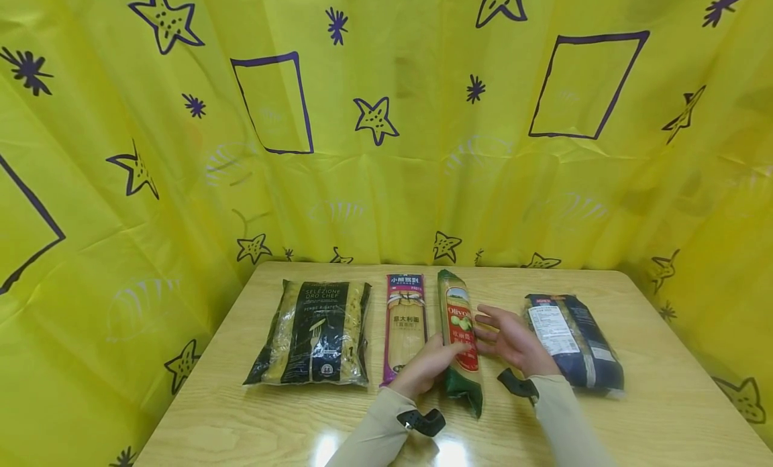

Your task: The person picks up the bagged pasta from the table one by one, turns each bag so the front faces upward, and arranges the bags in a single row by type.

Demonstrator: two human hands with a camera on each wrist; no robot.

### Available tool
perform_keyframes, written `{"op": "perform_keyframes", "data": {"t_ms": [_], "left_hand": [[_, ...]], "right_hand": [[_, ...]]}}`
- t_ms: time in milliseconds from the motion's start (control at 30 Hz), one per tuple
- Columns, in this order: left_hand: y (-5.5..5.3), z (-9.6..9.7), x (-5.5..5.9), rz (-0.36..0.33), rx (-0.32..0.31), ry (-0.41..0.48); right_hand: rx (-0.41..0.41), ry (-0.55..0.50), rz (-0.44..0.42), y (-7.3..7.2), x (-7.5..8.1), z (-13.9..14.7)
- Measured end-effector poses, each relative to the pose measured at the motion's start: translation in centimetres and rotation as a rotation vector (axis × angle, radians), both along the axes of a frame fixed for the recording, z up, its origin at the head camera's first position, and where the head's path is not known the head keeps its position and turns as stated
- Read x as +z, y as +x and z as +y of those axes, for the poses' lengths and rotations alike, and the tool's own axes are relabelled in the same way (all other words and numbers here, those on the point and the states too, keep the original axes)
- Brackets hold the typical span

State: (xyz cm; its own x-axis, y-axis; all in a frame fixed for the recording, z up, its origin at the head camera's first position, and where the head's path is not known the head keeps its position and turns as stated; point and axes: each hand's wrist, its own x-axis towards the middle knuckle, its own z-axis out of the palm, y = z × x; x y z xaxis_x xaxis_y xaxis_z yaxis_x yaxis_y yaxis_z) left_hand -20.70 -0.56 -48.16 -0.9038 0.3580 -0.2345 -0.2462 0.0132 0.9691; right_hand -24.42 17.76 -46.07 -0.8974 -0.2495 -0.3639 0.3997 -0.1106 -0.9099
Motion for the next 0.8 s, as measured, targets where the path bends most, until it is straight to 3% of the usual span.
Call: {"op": "perform_keyframes", "data": {"t_ms": [333,800], "left_hand": [[-0.3,0.1,-0.5,-0.035,-0.008,0.112],[-0.2,0.4,-0.3,-0.079,0.069,0.24]], "right_hand": [[0.018,0.001,-0.001,0.0,-0.2,0.4],[0.094,-0.038,0.02,-0.5,-1.5,0.9]]}}
